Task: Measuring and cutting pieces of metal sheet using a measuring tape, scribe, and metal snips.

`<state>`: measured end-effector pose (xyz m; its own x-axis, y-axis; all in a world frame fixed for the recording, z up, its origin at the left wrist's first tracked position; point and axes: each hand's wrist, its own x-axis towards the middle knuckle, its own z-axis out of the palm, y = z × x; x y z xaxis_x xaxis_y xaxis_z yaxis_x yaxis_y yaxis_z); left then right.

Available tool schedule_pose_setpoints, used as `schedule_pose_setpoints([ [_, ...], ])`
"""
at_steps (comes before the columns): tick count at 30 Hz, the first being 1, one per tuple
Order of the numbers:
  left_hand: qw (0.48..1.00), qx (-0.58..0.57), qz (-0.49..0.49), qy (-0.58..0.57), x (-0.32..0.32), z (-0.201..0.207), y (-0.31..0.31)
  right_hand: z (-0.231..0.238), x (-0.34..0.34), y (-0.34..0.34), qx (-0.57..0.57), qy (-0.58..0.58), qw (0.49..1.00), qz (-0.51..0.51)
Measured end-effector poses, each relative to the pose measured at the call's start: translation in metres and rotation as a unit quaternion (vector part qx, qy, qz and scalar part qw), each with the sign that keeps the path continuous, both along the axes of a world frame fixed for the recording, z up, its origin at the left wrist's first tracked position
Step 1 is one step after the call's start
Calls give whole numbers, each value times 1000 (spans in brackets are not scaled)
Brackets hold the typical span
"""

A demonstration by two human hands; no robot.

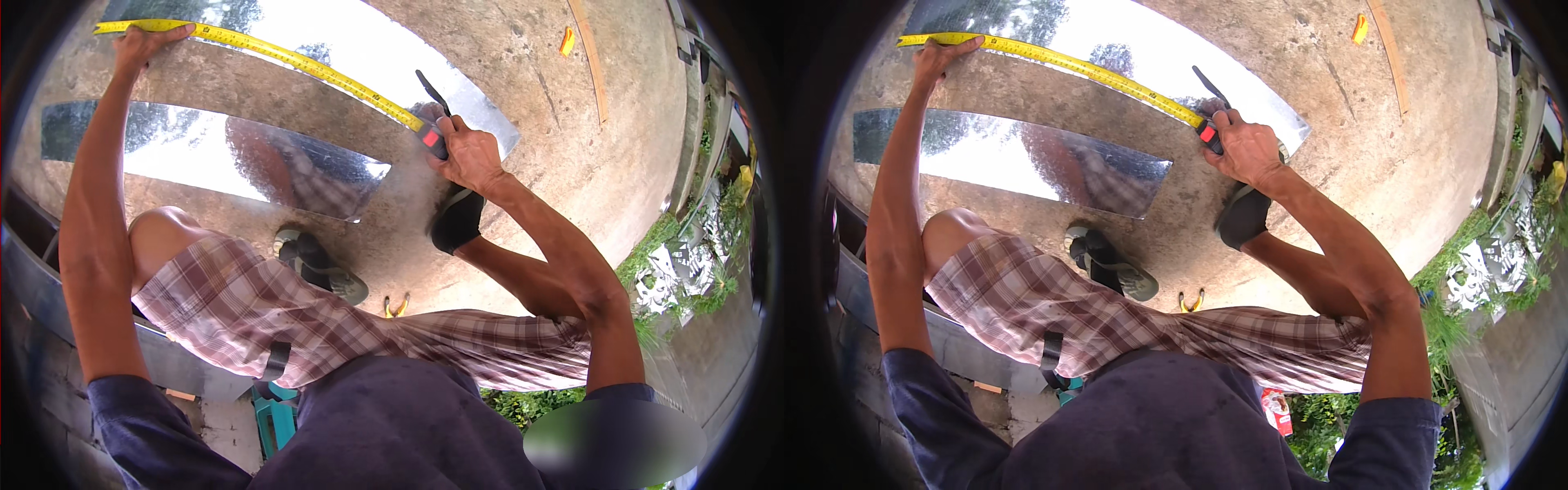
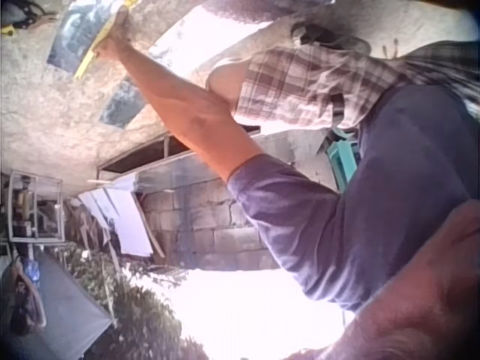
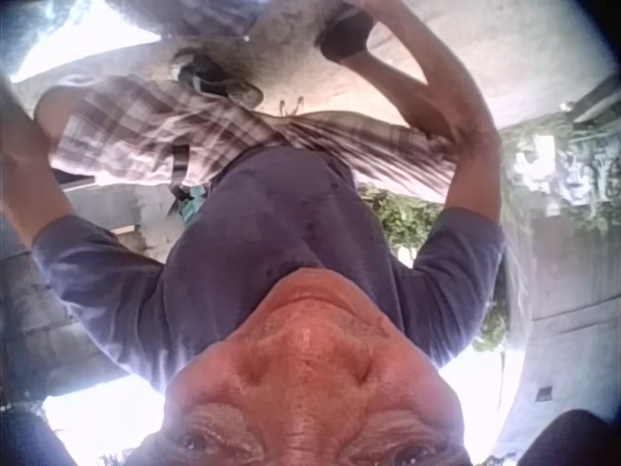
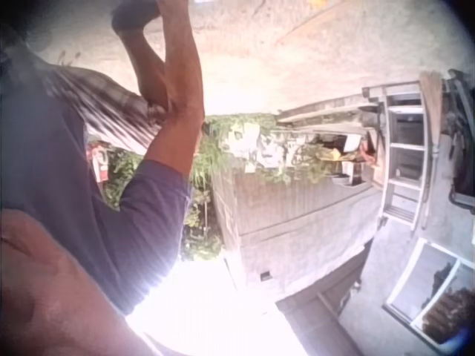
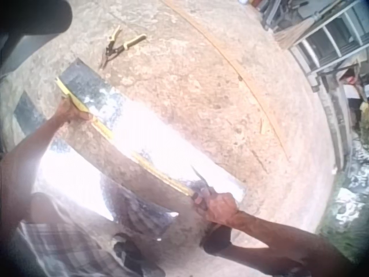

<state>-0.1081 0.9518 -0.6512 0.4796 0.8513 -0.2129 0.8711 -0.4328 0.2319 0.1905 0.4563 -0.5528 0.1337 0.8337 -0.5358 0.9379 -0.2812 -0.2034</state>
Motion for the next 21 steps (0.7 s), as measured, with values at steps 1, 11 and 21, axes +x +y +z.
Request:
schedule_pose_setpoints([
  [1, 1000, -6, 2, -10, -1, -1, 1, -1, 0, 0, 3, -9, 1000, -4],
  [11, 988, -105, 56, 96, 9, 9, 3, -5, 4, 1, 35, 31, 999, -13],
  [21, 988, -115, 81, 67, 12, 9, -2, -3, 4, 8, -59, -7, 998, 5],
])
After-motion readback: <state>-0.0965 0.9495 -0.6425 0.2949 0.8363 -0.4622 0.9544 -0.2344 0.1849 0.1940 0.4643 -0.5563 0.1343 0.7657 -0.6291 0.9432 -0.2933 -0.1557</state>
